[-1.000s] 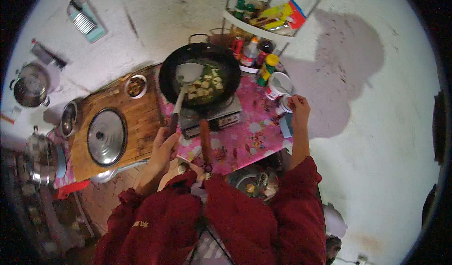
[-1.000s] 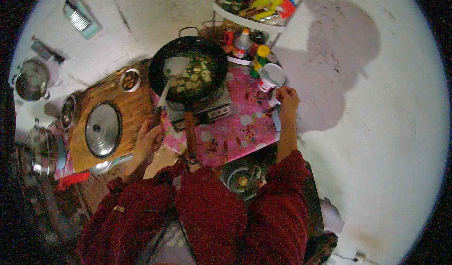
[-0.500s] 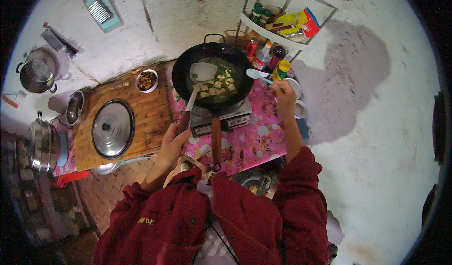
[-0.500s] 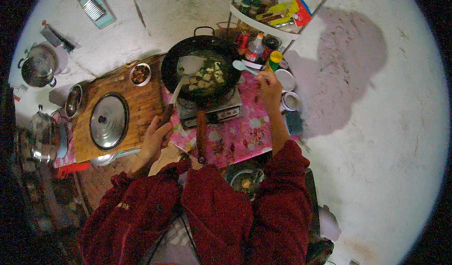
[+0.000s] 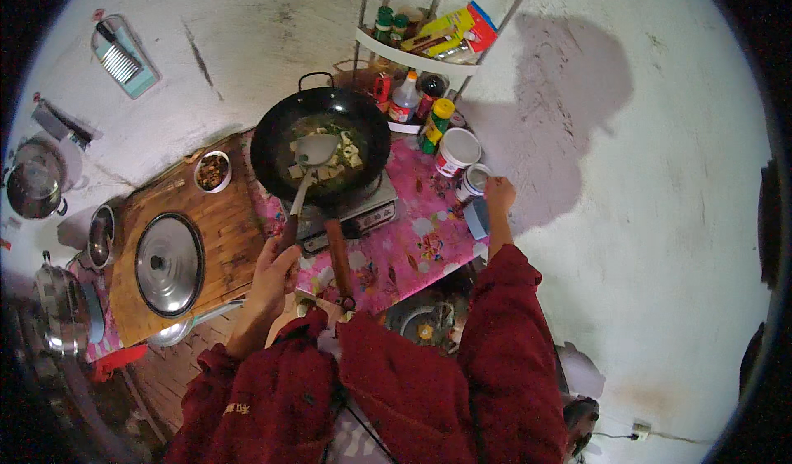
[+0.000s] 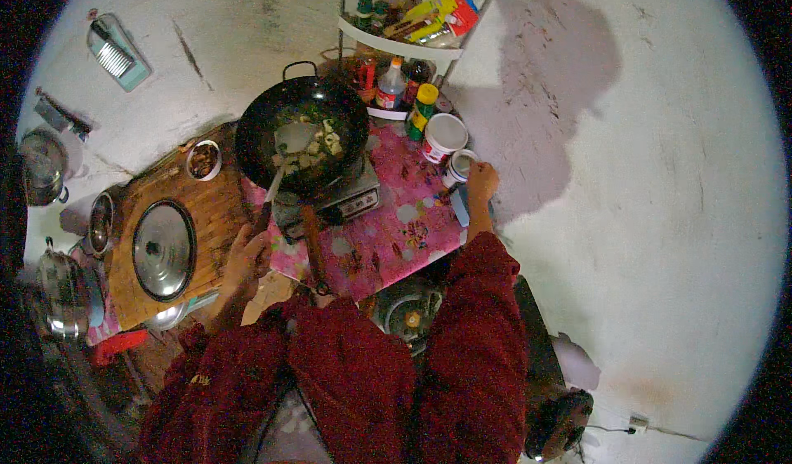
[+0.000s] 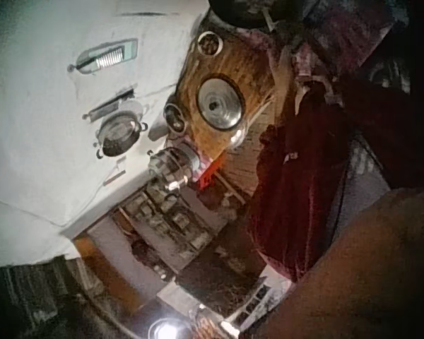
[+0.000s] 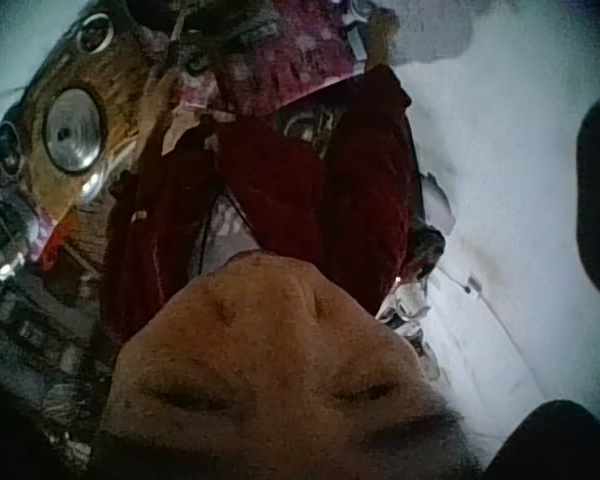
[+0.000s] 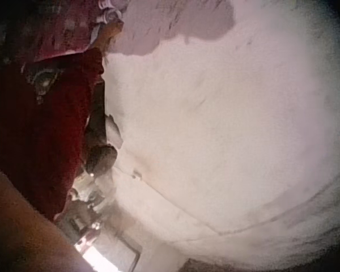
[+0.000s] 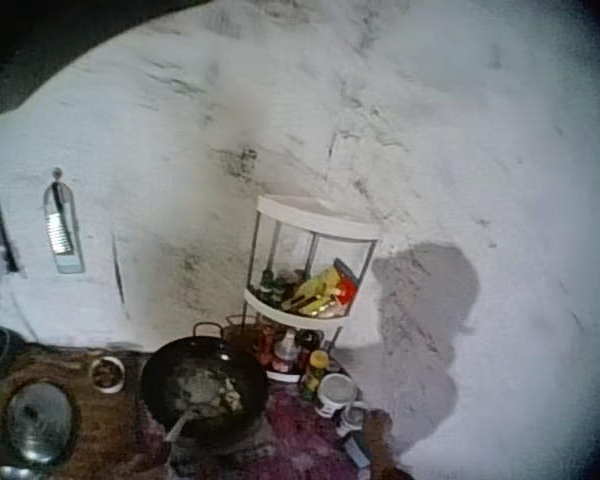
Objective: The person washes a knife at a sink, then moves to a stove to stir-fry tofu in a wok. They add salt and soy sauce, chop an onion on a cutting board, and add the onion to the wok while continuing to stir.
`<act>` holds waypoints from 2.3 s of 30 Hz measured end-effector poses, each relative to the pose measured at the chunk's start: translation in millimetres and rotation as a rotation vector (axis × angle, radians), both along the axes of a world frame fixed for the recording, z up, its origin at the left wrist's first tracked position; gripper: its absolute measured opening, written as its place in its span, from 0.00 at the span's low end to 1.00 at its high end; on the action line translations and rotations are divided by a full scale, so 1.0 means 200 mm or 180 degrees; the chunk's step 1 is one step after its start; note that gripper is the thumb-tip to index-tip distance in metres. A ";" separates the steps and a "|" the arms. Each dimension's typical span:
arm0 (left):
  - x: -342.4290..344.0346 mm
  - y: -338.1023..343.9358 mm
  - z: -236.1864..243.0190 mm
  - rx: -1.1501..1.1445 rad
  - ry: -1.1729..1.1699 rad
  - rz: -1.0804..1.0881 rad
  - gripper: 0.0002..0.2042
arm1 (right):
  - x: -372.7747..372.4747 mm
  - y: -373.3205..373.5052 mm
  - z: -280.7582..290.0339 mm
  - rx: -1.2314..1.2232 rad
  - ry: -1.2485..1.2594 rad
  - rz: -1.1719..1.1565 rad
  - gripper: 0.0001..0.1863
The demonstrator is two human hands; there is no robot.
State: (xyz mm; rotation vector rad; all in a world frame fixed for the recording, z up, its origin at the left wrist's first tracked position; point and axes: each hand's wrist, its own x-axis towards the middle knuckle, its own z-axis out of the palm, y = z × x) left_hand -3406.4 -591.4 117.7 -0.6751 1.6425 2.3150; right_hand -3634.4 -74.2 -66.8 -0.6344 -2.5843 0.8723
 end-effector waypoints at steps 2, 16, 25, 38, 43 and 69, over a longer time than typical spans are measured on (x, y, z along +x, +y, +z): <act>0.04 -0.02 0.00 -0.0025 -0.0166 0.0184 0.13 | 0.07 -0.32 0.07 0.1060 -0.0176 -0.0053 0.24; -0.13 0.31 -0.28 0.0304 0.1026 0.0133 0.17 | 0.69 -1.70 0.74 -0.2539 -0.1889 0.3163 0.25; -0.02 0.19 -0.26 -0.0871 0.1581 -0.1118 0.12 | 0.61 -1.45 1.13 -0.0978 -0.1379 0.2931 0.17; -0.06 0.20 -0.69 0.1642 -0.0627 -0.1532 0.17 | 0.73 -1.53 1.47 0.3007 -0.0924 0.3579 0.12; -0.04 0.19 -0.63 0.1553 -0.0526 -0.1633 0.16 | 0.62 -1.67 1.28 0.2848 -0.0900 0.3303 0.14; 0.14 -0.32 -0.66 0.1398 -0.0198 -0.1393 0.12 | 0.24 -1.62 1.21 0.0707 -0.1496 0.2267 0.20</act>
